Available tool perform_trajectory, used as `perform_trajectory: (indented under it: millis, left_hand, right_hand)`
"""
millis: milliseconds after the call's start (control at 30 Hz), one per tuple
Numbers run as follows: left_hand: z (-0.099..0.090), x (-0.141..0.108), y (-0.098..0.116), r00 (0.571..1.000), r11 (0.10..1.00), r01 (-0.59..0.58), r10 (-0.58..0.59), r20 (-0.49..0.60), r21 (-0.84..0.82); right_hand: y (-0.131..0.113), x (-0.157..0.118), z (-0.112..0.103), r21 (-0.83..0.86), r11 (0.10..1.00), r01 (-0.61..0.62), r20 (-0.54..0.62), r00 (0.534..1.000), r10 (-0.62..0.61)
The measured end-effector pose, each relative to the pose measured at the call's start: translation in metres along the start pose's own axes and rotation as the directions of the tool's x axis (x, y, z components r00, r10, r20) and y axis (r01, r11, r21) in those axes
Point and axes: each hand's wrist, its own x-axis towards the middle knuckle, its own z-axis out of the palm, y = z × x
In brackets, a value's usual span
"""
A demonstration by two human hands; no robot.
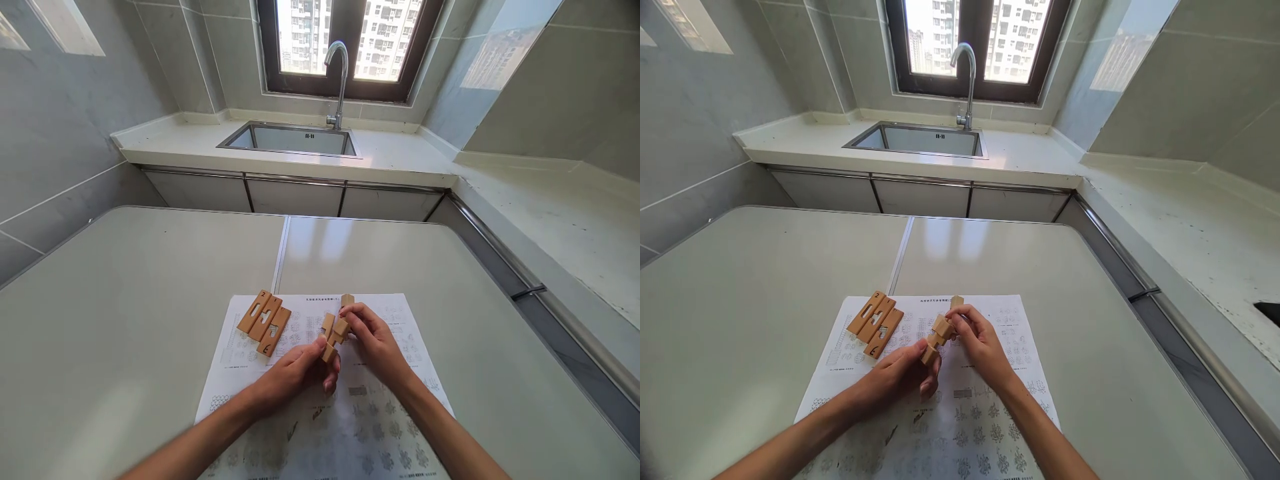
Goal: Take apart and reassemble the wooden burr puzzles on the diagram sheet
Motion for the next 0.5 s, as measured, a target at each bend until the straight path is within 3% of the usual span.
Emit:
perform_trajectory:
  millis: [200,500]
  left_hand:
    - [0.001,0.0,-0.002,0.999,1.0,-0.007,0.007,-0.051,0.001]
    - [-0.001,0.003,-0.008,0.994,0.997,-0.051,0.056,-0.089,0.049]
  right_hand:
    - [-0.004,0.002,0.001,0.065,0.997,0.043,0.056,0.997,-0.047]
    - [0.003,0.004,-0.012,0.048,0.999,0.009,-0.006,1.0,-0.009]
